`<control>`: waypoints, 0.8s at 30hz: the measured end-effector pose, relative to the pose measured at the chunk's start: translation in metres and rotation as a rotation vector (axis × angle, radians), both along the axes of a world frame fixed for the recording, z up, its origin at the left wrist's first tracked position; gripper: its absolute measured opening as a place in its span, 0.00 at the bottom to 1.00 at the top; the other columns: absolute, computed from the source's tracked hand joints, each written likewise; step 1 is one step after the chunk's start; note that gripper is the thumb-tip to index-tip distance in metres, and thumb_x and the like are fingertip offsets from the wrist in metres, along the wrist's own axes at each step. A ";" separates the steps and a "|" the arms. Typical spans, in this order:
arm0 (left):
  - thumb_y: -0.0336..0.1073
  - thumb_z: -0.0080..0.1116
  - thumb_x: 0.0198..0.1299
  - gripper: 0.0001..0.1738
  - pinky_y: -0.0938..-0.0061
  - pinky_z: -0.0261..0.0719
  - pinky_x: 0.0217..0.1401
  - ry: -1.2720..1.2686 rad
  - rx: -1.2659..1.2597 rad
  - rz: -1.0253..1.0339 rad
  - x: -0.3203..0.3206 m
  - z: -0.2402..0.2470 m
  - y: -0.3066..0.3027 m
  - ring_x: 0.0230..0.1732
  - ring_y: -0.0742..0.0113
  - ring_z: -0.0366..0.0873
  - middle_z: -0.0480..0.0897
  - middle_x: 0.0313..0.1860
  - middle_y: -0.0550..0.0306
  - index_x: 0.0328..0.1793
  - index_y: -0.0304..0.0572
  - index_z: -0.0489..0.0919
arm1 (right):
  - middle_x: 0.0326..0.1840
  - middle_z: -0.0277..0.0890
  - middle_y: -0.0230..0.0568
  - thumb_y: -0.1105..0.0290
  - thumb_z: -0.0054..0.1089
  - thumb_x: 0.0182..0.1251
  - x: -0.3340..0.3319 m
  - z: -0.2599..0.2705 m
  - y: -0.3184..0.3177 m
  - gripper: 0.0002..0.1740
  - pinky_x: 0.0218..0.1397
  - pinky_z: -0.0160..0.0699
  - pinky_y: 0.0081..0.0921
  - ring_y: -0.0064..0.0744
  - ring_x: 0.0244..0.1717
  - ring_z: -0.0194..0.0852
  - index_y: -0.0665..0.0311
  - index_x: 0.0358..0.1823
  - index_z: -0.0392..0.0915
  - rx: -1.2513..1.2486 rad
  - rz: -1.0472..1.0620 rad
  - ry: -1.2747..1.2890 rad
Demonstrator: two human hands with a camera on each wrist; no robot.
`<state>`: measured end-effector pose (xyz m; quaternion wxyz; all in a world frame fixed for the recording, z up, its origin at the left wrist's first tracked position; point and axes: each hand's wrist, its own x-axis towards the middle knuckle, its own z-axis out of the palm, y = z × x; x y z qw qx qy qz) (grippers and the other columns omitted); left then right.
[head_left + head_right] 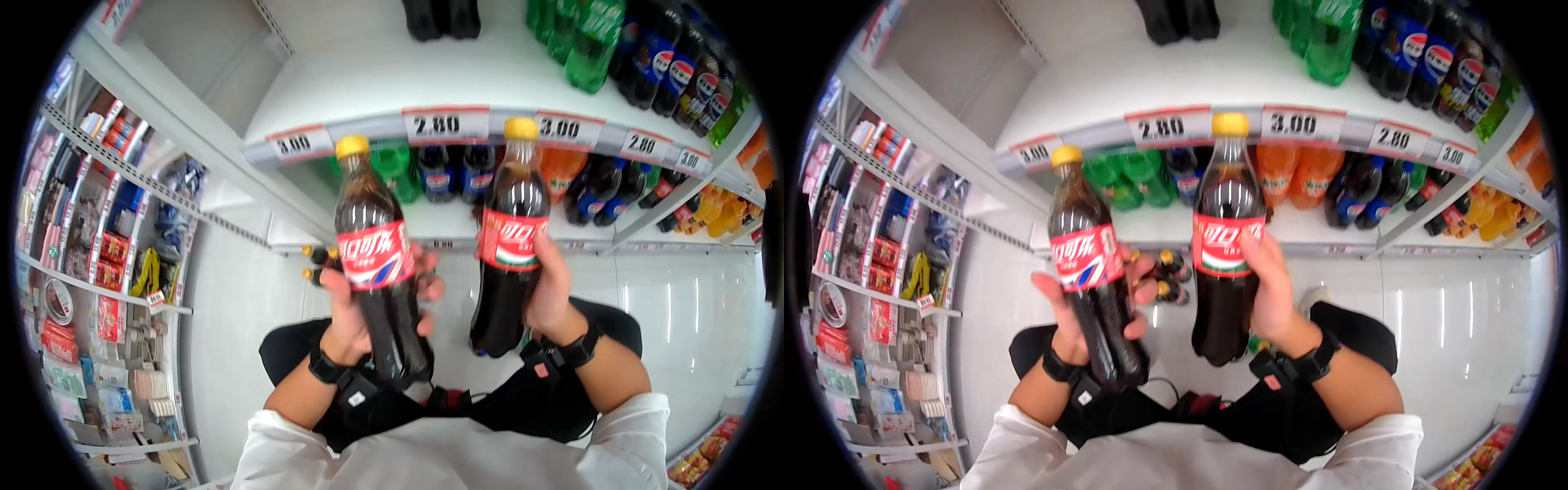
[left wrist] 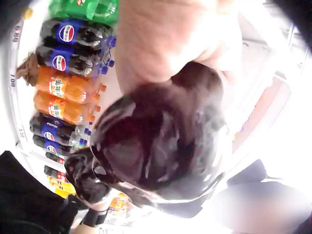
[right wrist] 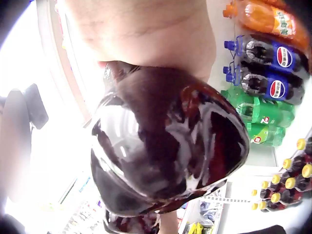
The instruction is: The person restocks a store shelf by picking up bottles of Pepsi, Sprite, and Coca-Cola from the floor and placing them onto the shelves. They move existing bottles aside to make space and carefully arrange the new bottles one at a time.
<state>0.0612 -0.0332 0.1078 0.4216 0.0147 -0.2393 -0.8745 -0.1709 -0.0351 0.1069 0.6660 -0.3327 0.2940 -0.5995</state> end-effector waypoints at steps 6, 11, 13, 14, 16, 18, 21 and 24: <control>0.73 0.45 0.62 0.47 0.61 0.84 0.46 -0.378 -0.164 0.368 -0.022 0.106 -0.019 0.41 0.52 0.82 0.80 0.46 0.46 0.65 0.33 0.69 | 0.51 0.80 0.47 0.44 0.44 0.72 -0.013 0.011 0.001 0.34 0.53 0.77 0.31 0.35 0.49 0.80 0.69 0.62 0.69 -0.072 0.012 -0.036; 0.66 0.47 0.66 0.38 0.67 0.85 0.40 -0.511 -0.141 0.245 -0.032 0.187 -0.084 0.34 0.58 0.83 0.82 0.37 0.48 0.52 0.32 0.77 | 0.50 0.80 0.47 0.46 0.43 0.74 -0.022 0.019 0.001 0.31 0.51 0.78 0.31 0.35 0.47 0.80 0.68 0.59 0.71 -0.052 0.012 -0.132; 0.56 0.57 0.64 0.26 0.65 0.85 0.39 -0.682 -0.228 0.513 -0.053 0.203 -0.109 0.33 0.59 0.82 0.81 0.35 0.53 0.49 0.37 0.77 | 0.49 0.80 0.47 0.45 0.43 0.74 -0.025 0.020 0.003 0.31 0.51 0.79 0.31 0.35 0.47 0.80 0.68 0.58 0.71 -0.038 0.020 -0.156; 0.51 0.61 0.62 0.23 0.65 0.85 0.39 -0.680 -0.282 0.614 -0.059 0.204 -0.126 0.33 0.60 0.82 0.81 0.35 0.54 0.50 0.39 0.76 | 0.49 0.80 0.47 0.45 0.43 0.74 -0.027 0.020 0.004 0.31 0.51 0.79 0.31 0.35 0.47 0.80 0.68 0.58 0.71 -0.050 0.022 -0.160; 0.48 0.67 0.59 0.23 0.61 0.86 0.47 -0.812 -0.315 0.654 -0.051 0.200 -0.172 0.39 0.58 0.83 0.81 0.38 0.54 0.51 0.40 0.76 | 0.49 0.80 0.47 0.45 0.44 0.74 -0.029 0.019 0.005 0.31 0.51 0.79 0.30 0.34 0.47 0.81 0.68 0.58 0.71 -0.048 0.024 -0.168; 0.43 0.69 0.58 0.22 0.63 0.84 0.46 -0.853 -0.423 0.756 -0.060 0.204 -0.189 0.40 0.60 0.82 0.80 0.40 0.56 0.53 0.45 0.74 | 0.49 0.80 0.47 0.47 0.44 0.74 -0.031 0.018 0.006 0.30 0.51 0.79 0.30 0.34 0.47 0.81 0.69 0.58 0.71 -0.070 0.030 -0.185; 0.37 0.70 0.57 0.24 0.69 0.81 0.42 -0.850 -0.447 0.790 -0.068 0.208 -0.213 0.38 0.67 0.81 0.81 0.40 0.59 0.57 0.42 0.73 | 0.49 0.80 0.46 0.50 0.44 0.75 -0.032 0.017 0.008 0.28 0.53 0.78 0.29 0.33 0.48 0.81 0.70 0.59 0.70 -0.080 0.033 -0.188; 0.35 0.73 0.53 0.26 0.71 0.78 0.49 -0.947 -0.572 0.886 -0.069 0.210 -0.235 0.42 0.68 0.80 0.82 0.44 0.57 0.55 0.37 0.74 | 0.49 0.80 0.45 0.52 0.44 0.75 -0.035 0.018 0.008 0.27 0.54 0.78 0.29 0.32 0.48 0.80 0.70 0.60 0.70 -0.104 0.040 -0.141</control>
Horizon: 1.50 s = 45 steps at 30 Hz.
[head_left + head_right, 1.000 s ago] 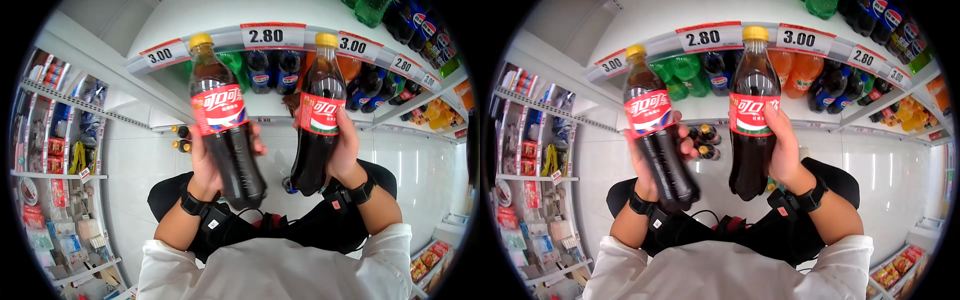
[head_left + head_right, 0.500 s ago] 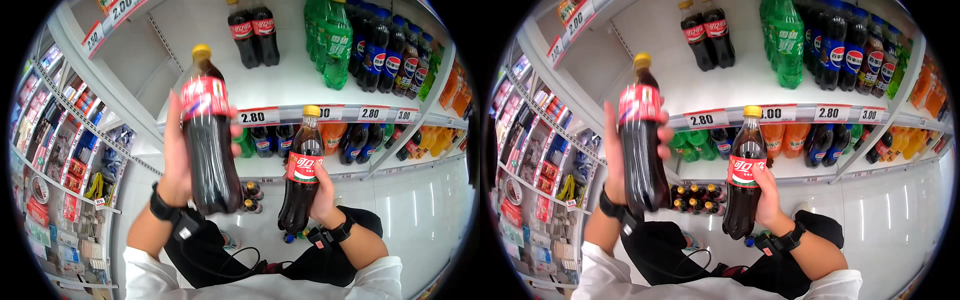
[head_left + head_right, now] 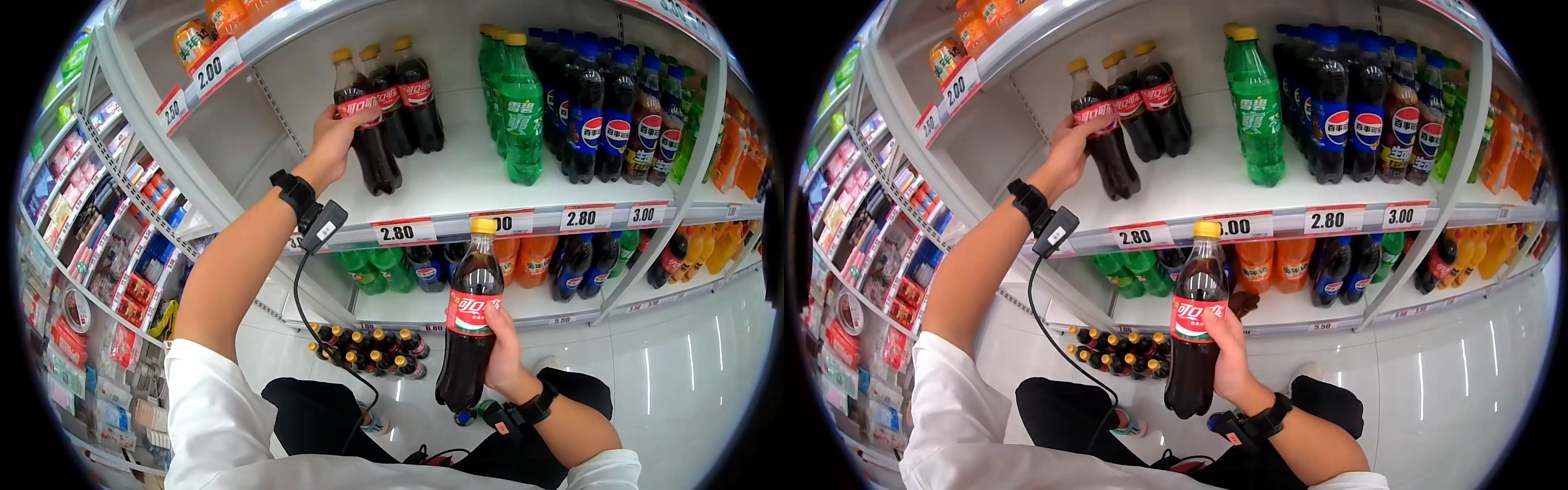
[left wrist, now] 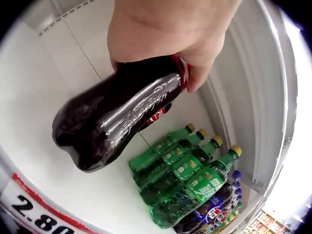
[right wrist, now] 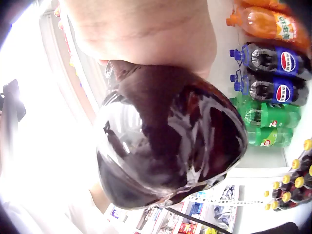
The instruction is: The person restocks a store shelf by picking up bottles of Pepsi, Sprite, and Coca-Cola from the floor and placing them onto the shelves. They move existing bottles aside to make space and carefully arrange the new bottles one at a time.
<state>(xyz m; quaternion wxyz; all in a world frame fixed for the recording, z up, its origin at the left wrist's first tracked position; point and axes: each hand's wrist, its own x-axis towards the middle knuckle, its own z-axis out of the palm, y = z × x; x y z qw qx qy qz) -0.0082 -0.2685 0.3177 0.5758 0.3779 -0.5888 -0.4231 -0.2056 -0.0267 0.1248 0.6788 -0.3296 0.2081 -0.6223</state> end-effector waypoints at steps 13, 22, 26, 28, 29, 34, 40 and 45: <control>0.30 0.79 0.42 0.41 0.68 0.76 0.57 -0.389 -0.079 0.008 0.010 0.007 -0.046 0.54 0.61 0.79 0.81 0.52 0.47 0.62 0.30 0.68 | 0.48 0.80 0.41 0.60 0.51 0.74 0.002 0.006 0.005 0.21 0.53 0.78 0.27 0.28 0.46 0.80 0.69 0.59 0.70 -0.011 0.047 -0.076; 0.35 0.76 0.50 0.47 0.56 0.79 0.61 -0.576 0.105 0.012 0.005 0.023 -0.036 0.60 0.61 0.76 0.75 0.63 0.49 0.74 0.38 0.62 | 0.47 0.80 0.41 0.61 0.52 0.74 0.006 0.004 0.006 0.20 0.54 0.77 0.27 0.27 0.46 0.80 0.70 0.58 0.71 -0.002 0.052 -0.084; 0.35 0.76 0.51 0.45 0.56 0.80 0.61 -0.615 0.069 0.024 0.006 0.025 -0.038 0.61 0.59 0.76 0.74 0.63 0.51 0.73 0.39 0.63 | 0.48 0.80 0.40 0.63 0.52 0.74 0.010 -0.003 0.005 0.19 0.53 0.78 0.26 0.26 0.47 0.80 0.68 0.58 0.71 -0.016 0.080 -0.084; 0.35 0.75 0.52 0.44 0.57 0.81 0.60 -0.602 0.036 -0.013 0.008 0.023 -0.043 0.61 0.59 0.76 0.74 0.63 0.51 0.73 0.39 0.63 | 0.48 0.80 0.39 0.63 0.52 0.74 0.012 -0.004 0.005 0.19 0.53 0.78 0.26 0.26 0.47 0.80 0.68 0.59 0.70 -0.017 0.108 -0.097; 0.35 0.75 0.52 0.44 0.57 0.81 0.60 -0.601 0.036 -0.012 0.010 0.022 -0.045 0.61 0.59 0.76 0.74 0.63 0.51 0.73 0.39 0.63 | 0.49 0.80 0.39 0.64 0.53 0.74 0.013 -0.003 0.005 0.19 0.53 0.77 0.26 0.25 0.47 0.79 0.68 0.59 0.70 -0.023 0.108 -0.089; 0.36 0.76 0.51 0.45 0.58 0.79 0.60 -0.529 -0.021 -0.061 0.013 0.014 -0.056 0.62 0.58 0.75 0.74 0.64 0.51 0.74 0.40 0.63 | 0.49 0.79 0.37 0.64 0.53 0.74 0.017 -0.006 0.005 0.18 0.53 0.77 0.24 0.23 0.47 0.79 0.67 0.59 0.70 -0.021 0.120 -0.078; 0.39 0.74 0.54 0.48 0.61 0.74 0.63 -0.505 -0.022 -0.110 0.016 0.010 -0.055 0.65 0.58 0.72 0.71 0.66 0.50 0.77 0.40 0.58 | 0.49 0.79 0.37 0.64 0.54 0.74 0.017 -0.008 0.005 0.19 0.53 0.77 0.24 0.23 0.48 0.79 0.67 0.59 0.70 -0.027 0.122 -0.074; 0.39 0.70 0.56 0.40 0.66 0.73 0.62 -0.430 -0.137 0.302 0.000 -0.008 -0.027 0.60 0.60 0.73 0.72 0.62 0.48 0.72 0.38 0.63 | 0.50 0.79 0.39 0.63 0.53 0.74 0.011 0.002 0.008 0.19 0.53 0.79 0.26 0.26 0.47 0.80 0.67 0.59 0.70 0.017 0.060 -0.077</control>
